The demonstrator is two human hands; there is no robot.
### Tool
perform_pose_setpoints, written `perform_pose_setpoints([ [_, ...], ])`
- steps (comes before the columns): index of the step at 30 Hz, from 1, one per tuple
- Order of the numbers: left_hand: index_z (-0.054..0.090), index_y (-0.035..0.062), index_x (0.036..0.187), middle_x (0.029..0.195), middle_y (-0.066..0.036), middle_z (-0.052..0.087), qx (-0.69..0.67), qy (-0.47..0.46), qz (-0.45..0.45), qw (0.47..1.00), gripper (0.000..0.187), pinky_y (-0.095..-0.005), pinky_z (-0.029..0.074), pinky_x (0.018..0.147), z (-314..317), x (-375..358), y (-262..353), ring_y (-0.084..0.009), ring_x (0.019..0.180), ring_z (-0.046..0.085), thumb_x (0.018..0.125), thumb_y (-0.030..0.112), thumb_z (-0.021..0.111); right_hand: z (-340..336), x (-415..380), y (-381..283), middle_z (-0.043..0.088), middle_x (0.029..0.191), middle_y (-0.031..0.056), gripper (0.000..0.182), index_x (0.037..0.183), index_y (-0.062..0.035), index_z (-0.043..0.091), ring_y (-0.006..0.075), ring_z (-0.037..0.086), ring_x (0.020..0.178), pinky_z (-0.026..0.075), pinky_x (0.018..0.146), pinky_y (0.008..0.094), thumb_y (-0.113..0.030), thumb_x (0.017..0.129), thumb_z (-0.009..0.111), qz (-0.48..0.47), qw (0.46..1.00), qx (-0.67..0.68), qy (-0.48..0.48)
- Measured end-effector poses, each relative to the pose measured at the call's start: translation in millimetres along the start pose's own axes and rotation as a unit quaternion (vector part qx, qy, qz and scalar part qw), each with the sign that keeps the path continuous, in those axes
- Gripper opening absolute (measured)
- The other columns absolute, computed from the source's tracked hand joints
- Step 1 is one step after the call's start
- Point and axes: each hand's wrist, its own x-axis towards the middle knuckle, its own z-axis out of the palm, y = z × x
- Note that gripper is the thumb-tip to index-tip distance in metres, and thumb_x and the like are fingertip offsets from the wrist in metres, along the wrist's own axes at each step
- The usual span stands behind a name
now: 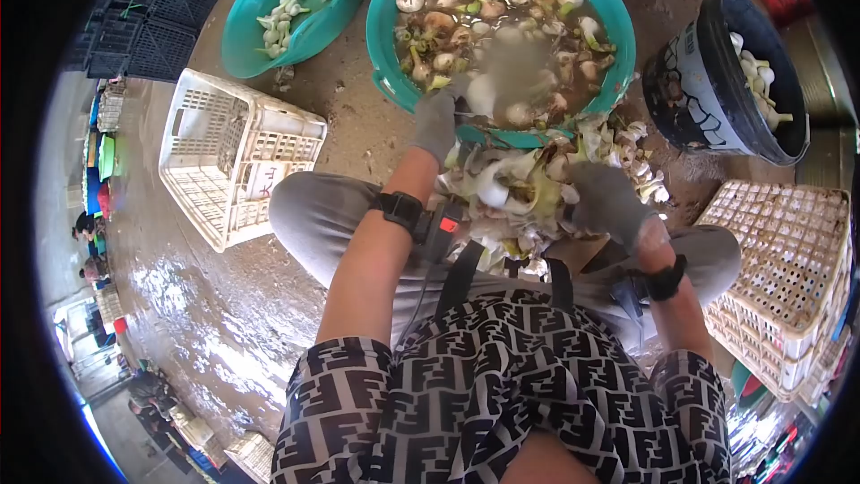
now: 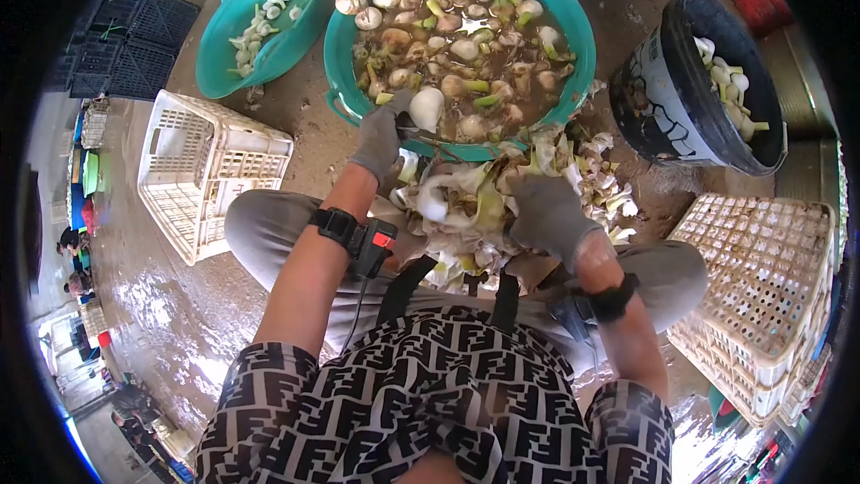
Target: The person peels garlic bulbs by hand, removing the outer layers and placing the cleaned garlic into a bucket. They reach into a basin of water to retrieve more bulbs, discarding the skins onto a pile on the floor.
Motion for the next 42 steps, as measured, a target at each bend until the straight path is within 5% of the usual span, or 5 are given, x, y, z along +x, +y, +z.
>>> perform_pose_setpoints([
  [10,0.055,-0.0042,0.108,0.095,-0.008,0.061,0.206,-0.28,0.152,0.926,0.035,-0.0265,0.048,0.072,59.3,-16.6,5.1,-0.0161,0.082,0.058,0.08,0.017,0.06,4.0,43.2,78.9,0.061,0.098,0.0104,0.044,0.103,-0.003,0.055,0.018,0.06,0.087,0.05,0.072,0.031,-0.022,0.068,0.073,-0.026,0.933,0.083,0.349],
  [14,0.05,0.0,0.117,0.113,-0.019,0.055,0.555,-0.238,0.153,0.782,0.051,-0.0337,0.043,0.088,61.6,9.5,-1.0,-0.0282,0.104,0.054,0.072,0.019,0.062,-92.2,8.2,126.2,0.051,0.112,0.0136,0.049,0.122,0.0046,0.04,0.0188,0.047,0.098,0.043,0.084,0.0264,-0.029,0.087,0.051,-0.332,0.348,0.877,0.0],
  [17,0.049,0.0021,0.119,0.117,-0.021,0.052,0.636,-0.188,0.127,0.738,0.059,-0.0372,0.042,0.09,64.3,56.2,-61.6,-0.0314,0.108,0.051,0.068,0.025,0.065,-99.6,7.6,125.2,0.05,0.114,0.0139,0.046,0.12,0.0049,0.042,0.0181,0.049,0.095,0.043,0.083,0.0262,-0.025,0.087,0.051,-0.276,0.32,0.896,0.134],
  [20,0.048,0.0035,0.12,0.116,-0.02,0.052,0.65,-0.211,0.101,0.723,0.065,-0.0375,0.043,0.089,70.6,76.7,-72.8,-0.0311,0.108,0.052,0.064,0.029,0.068,-50.6,34.1,85.8,0.058,0.102,0.0124,0.036,0.116,0.0001,0.048,0.0167,0.056,0.084,0.046,0.07,0.024,-0.011,0.082,0.054,-0.081,0.702,0.59,0.389],
  [42,0.046,0.0026,0.121,0.111,-0.01,0.055,0.307,-0.305,0.222,0.874,0.057,-0.0294,0.047,0.081,54.6,-44.4,-1.8,-0.0168,0.099,0.055,0.075,0.027,0.07,25.7,64.3,28.6,0.052,0.059,-0.0019,0.018,0.082,-0.0008,0.062,0.0061,0.045,0.046,0.033,0.041,0.021,-0.018,0.085,0.057,0.028,0.734,0.653,0.182],
])
